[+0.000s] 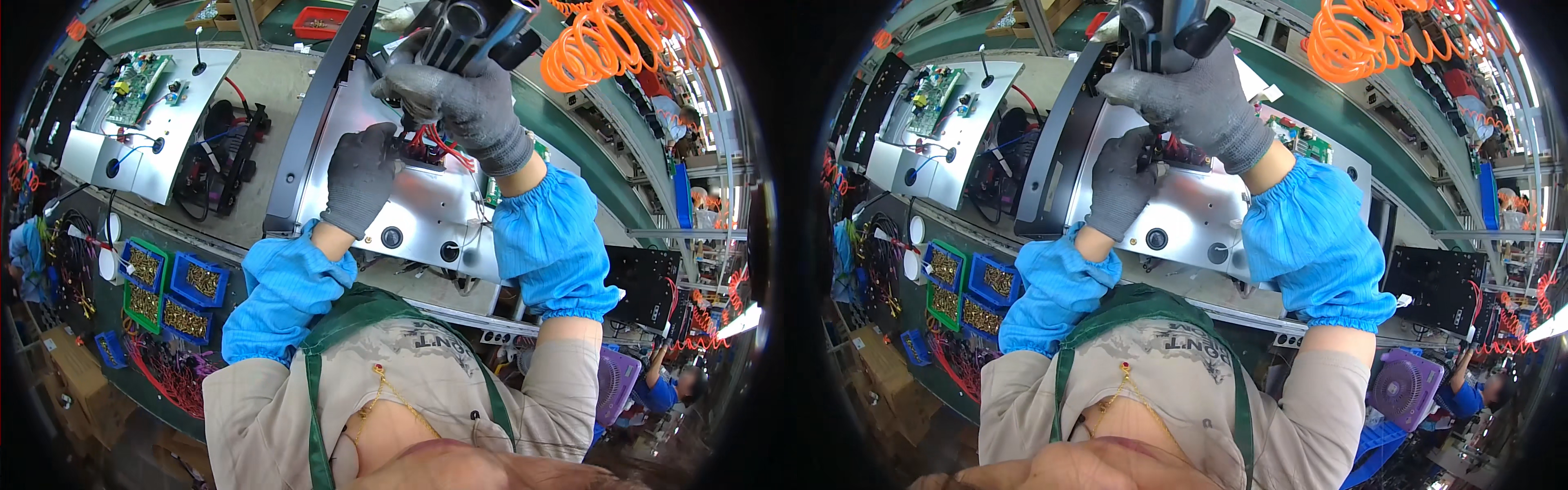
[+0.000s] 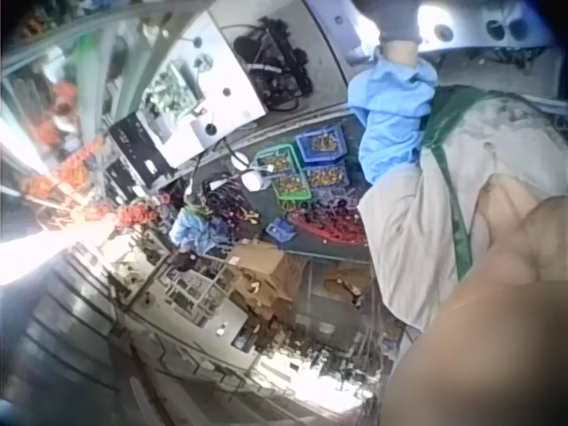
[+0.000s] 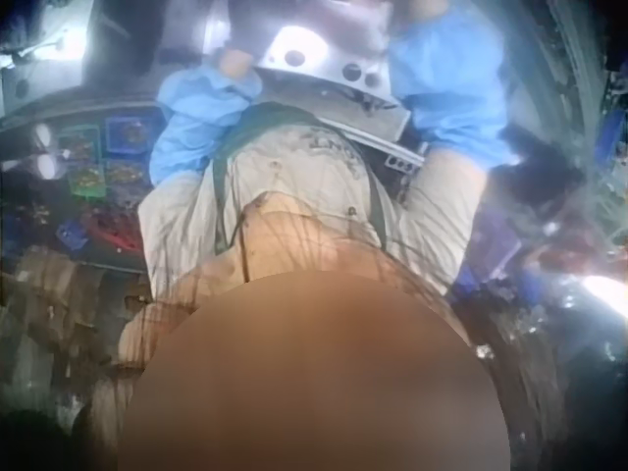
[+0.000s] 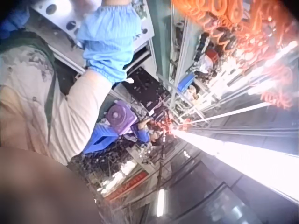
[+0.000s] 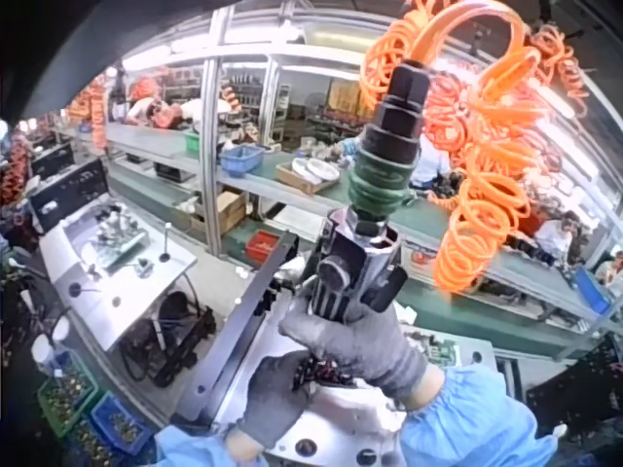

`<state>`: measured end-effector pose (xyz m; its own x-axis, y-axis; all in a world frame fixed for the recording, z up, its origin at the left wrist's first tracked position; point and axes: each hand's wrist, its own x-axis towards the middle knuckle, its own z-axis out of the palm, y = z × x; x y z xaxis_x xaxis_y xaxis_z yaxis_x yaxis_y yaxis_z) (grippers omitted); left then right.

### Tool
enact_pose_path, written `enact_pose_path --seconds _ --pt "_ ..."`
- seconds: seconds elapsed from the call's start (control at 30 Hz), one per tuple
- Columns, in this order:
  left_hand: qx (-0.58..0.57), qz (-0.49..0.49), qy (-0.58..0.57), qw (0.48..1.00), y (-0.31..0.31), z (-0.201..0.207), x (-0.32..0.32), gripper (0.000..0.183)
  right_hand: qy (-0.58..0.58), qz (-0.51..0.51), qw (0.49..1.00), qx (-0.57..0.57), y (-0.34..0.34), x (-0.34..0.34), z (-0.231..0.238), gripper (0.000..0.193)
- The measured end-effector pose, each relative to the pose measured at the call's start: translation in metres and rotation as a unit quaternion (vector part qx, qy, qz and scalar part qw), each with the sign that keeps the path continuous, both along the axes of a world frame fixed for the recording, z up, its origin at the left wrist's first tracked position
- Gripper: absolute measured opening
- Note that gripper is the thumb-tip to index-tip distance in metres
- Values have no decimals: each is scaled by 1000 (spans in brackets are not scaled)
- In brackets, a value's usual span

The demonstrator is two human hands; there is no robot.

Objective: The person assembles electronic components on a metal chassis. They use a red-handled tool to manipulate small parts and a pneumatic screwdriver to secure components with screws. The person handles wires and a white cylindrical component, integrating them into the assembly.

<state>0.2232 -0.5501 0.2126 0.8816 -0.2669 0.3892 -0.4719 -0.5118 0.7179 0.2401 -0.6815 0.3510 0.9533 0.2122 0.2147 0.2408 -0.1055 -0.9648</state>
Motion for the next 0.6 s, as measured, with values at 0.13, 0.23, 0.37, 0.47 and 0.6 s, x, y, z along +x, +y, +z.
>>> enact_pose_path --seconds 0.13,0.23,0.37,0.47,0.6 --pt "8 -2 2 1000 1 -3 0 43 -9 2 1000 -6 3 7 -2 30" --pt "4 -8 10 1000 0 -1 1 45 -74 -34 997 0 8 7 -8 26" --pt "5 0 3 1000 0 0 1 44 -68 -41 997 -13 5 8 -10 26" --pt "9 6 -10 1000 0 -2 1 43 -40 -30 997 -66 1 8 -7 27" --pt "-3 -2 0 1000 2 -1 0 44 -26 -15 1000 0 3 10 -8 23"
